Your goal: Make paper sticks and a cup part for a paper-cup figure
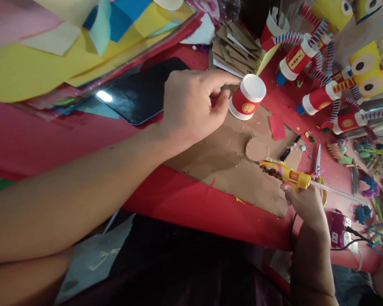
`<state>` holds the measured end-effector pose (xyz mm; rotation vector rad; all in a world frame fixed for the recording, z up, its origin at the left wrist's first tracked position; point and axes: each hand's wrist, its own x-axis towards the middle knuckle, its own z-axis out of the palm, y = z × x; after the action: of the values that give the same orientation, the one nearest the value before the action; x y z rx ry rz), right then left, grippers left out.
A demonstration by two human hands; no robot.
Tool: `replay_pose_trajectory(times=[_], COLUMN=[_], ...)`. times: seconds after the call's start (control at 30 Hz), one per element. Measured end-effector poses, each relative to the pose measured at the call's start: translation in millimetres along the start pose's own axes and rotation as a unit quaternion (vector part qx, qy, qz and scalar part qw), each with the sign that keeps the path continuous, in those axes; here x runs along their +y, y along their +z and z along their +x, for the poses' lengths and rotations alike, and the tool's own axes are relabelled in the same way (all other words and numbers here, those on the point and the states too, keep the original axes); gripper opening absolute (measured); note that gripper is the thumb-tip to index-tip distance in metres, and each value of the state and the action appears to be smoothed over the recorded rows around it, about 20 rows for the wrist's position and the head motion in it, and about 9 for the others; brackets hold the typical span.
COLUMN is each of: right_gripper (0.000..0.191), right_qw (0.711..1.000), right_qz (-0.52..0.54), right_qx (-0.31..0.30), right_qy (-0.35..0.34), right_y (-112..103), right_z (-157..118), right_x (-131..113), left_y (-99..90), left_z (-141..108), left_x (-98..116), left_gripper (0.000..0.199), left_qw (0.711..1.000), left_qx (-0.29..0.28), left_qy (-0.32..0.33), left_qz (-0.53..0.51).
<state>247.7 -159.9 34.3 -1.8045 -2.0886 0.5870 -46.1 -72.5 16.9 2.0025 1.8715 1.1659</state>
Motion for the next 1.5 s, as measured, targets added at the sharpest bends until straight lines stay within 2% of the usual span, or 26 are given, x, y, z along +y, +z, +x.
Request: replay_pose_trajectory(times=[0.33, 0.53, 0.73, 0.83, 0.93, 1.03, 1.13, 1.3, 1.43, 1.5], right_gripper=[0.044, 0.048, 0.053, 0.053, 0.054, 0.058, 0.056, 0.054, 0.055, 0.052], right_qw=[0.998, 1.0, 0.998, 0.998, 0.998, 0.997, 0.997, 0.994, 0.978, 0.969], right_qz=[0.056, 0.013, 0.068, 0.06, 0.052, 0.072, 0.075, 0.111, 0.188, 0.215], right_qx=[0.004, -0.024, 0.006, -0.014, -0.02, -0.01, -0.011, 0.016, 0.061, 0.087], right_qy=[0.019, -0.003, 0.006, 0.008, 0.013, 0.019, 0.01, 0.016, 0.068, 0.086], right_y=[-3.3, 1.5, 3.2, 5.3, 6.5, 6.8, 6.4, 3.3, 3.9, 5.5], right_z=[3.9, 10.0, 8.9, 9.6, 10.8, 10.4, 9.4, 8.2, 6.9, 6.3], right_x=[-12.1, -27.2, -20.3, -16.5, -15.0, -14.2, -16.1, -20.8, -14.5, -8.6], left_y=[-0.1, -0.3, 0.7, 1.6, 6.0, 17.8, 35.9, 58.3, 59.0, 54.5], left_z=[-0.3, 0.5, 0.2, 1.1, 4.6, 12.1, 22.2, 29.4, 26.7, 27.6], left_x=[1.8, 0.6, -2.5, 0.1, 4.9, 6.3, 3.3, 0.9, -2.1, -4.0], left_gripper=[0.034, 0.035, 0.033, 0.045, 0.064, 0.081, 0.088, 0.065, 0.049, 0.052], left_qw=[1.0, 1.0, 1.0, 0.996, 0.99, 0.984, 0.977, 0.97, 0.97, 0.973], left_qx=[0.016, 0.007, 0.021, 0.036, 0.019, -0.006, -0.022, -0.072, -0.073, -0.057], left_qy=[0.023, 0.016, 0.01, 0.022, 0.009, 0.019, 0.038, 0.037, 0.039, 0.042], left_qz=[0.001, 0.007, -0.016, -0.075, -0.143, -0.178, -0.211, -0.229, -0.23, -0.22])
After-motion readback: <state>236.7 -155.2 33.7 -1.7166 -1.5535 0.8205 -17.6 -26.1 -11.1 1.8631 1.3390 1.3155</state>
